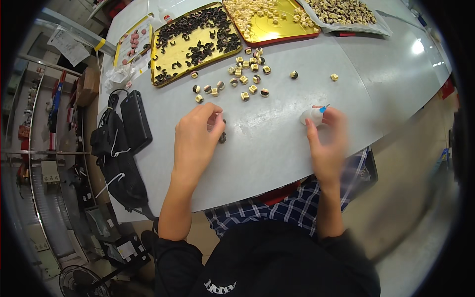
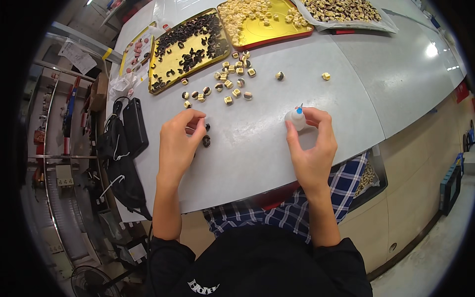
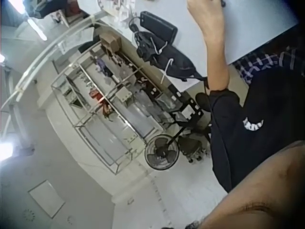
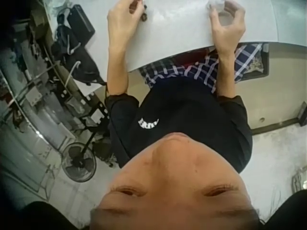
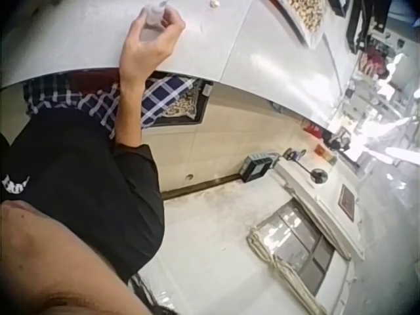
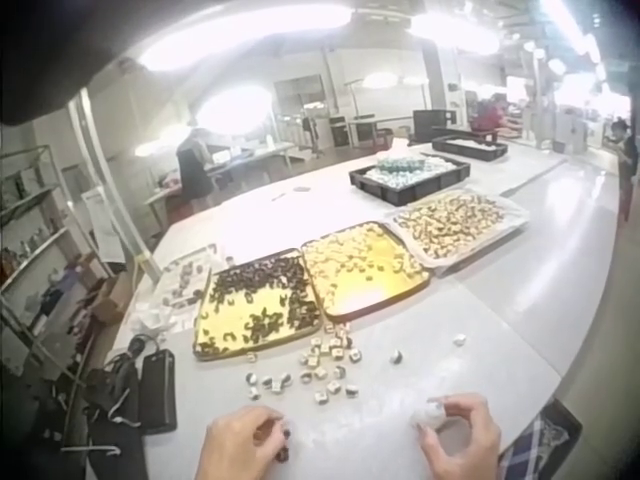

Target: Assembling small plastic and metal components by applying glue and joining them together.

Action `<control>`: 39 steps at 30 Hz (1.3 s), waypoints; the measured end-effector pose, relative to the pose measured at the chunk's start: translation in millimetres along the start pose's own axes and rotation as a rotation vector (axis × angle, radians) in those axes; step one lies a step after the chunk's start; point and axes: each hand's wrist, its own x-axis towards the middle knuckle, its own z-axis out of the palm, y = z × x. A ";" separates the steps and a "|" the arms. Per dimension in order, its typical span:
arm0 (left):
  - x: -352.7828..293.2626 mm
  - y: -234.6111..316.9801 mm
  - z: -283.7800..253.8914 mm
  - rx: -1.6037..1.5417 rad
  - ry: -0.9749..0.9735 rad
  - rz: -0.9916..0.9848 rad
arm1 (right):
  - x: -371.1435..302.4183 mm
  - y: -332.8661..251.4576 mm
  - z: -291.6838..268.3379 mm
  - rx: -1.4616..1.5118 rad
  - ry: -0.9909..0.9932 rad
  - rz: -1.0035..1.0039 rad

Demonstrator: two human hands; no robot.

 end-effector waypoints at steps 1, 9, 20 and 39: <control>0.2 -0.5 0.7 0.004 0.013 -0.003 | -0.3 0.5 0.5 0.009 0.004 -0.005; 4.5 3.5 -1.5 -0.041 0.108 0.027 | -1.4 8.8 1.0 0.054 0.019 -0.013; -7.2 22.0 12.4 -0.985 -0.242 -0.169 | 0.2 1.7 -22.4 0.750 0.002 0.327; -25.7 30.4 53.8 -0.972 -0.287 0.098 | -17.3 7.0 -8.3 1.214 0.066 0.415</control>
